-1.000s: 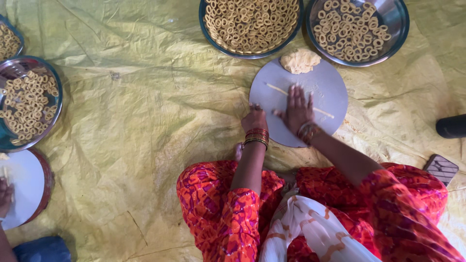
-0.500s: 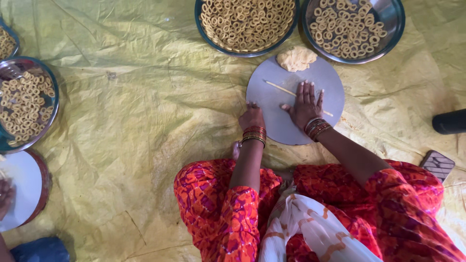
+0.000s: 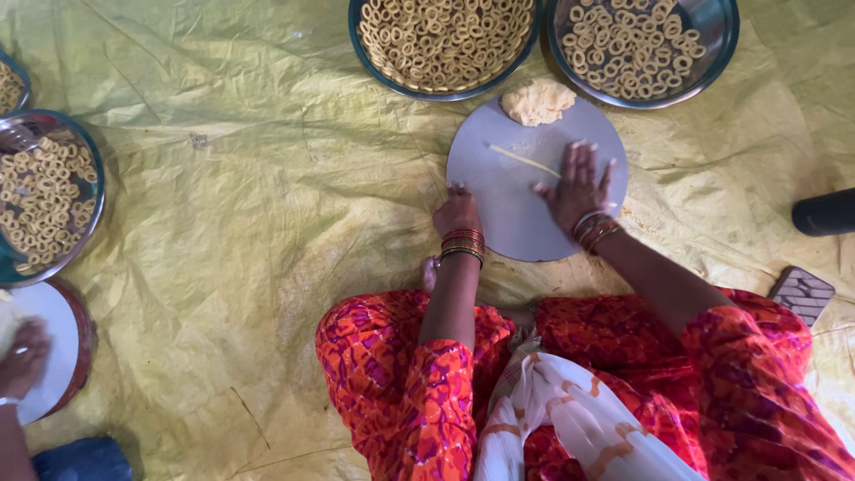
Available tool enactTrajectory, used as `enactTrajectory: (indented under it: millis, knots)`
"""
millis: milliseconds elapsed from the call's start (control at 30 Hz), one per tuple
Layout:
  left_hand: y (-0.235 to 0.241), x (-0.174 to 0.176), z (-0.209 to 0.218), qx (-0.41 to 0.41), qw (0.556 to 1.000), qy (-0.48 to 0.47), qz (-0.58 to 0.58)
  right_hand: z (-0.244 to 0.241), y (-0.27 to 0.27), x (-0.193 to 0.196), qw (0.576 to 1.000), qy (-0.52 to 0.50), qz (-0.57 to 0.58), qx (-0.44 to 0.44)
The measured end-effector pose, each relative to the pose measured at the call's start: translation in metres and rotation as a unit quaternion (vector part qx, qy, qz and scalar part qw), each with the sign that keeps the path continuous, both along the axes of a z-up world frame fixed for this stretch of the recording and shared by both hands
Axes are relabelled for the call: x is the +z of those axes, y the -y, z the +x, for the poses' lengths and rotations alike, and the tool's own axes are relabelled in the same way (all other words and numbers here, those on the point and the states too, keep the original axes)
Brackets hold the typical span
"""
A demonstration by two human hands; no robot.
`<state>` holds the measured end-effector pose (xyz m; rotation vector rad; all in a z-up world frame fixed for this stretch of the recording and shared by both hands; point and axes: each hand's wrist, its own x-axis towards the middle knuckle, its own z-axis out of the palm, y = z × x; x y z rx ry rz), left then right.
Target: The person sits on a yellow tarp and shapes dough into small ring-shaped snacks by hand. They roll small pieces of dough into thin ropes, then join the ends to form rings, placing the finished pieces into metal bowls.
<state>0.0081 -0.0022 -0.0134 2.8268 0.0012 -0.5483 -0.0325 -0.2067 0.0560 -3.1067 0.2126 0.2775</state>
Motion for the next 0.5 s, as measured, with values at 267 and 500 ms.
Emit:
enactTrajectory:
  millis: [267, 500]
  knots:
    - [0.001, 0.012, -0.002, -0.007, 1.000, 0.006, 0.015, -0.074, -0.025, -0.010, 0.988, -0.058, -0.063, 0.127]
    - [0.002, 0.002, -0.001, -0.013, 1.000, 0.010, 0.027, -0.030, -0.003, -0.005, 0.997, -0.044, -0.033, 0.045]
